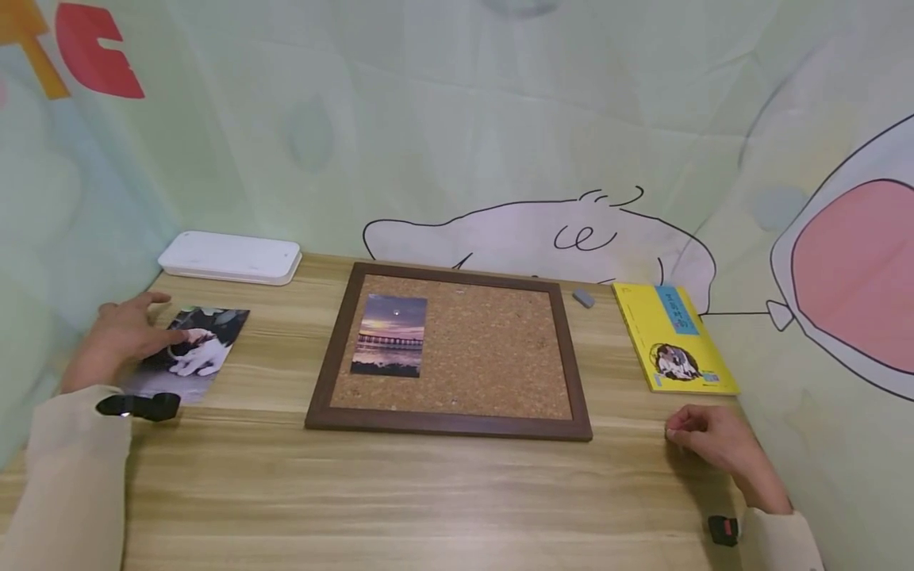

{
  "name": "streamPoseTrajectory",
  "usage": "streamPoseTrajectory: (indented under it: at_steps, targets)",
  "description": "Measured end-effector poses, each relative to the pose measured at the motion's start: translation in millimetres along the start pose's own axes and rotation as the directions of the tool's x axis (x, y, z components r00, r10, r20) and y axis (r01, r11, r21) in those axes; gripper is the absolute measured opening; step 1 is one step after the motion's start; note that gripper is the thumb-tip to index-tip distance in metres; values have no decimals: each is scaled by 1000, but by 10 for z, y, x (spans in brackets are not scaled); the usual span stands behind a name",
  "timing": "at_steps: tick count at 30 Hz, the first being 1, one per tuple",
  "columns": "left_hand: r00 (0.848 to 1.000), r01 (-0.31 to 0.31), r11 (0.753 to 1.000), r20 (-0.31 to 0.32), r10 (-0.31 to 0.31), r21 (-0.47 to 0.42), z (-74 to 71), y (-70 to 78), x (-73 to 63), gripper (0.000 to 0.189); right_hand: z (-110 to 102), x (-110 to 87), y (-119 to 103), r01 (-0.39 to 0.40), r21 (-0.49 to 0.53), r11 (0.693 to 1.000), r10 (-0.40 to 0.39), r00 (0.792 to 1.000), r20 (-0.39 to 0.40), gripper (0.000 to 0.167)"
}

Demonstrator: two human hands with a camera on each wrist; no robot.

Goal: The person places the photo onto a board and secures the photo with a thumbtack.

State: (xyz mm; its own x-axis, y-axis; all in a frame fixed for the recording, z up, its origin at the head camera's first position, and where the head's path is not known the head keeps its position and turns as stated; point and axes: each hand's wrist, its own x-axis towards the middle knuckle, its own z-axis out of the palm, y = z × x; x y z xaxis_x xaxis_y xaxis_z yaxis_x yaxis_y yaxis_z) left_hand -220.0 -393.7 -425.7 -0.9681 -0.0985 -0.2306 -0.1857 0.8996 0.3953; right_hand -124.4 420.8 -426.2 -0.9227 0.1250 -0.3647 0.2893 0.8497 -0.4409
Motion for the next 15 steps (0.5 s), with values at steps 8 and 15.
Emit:
streamPoseTrajectory:
  at_steps: [8, 15]
  targets:
    - [998, -46, 999, 38, 46, 8, -10, 61, -21, 89, -5, -10, -44, -22, 26, 999, 22, 1000, 6, 18]
    - [1000, -23, 999, -5, 22, -31, 40, 78, 8, 88, -7, -3, -58, -25, 41, 999, 26, 1000, -3, 17]
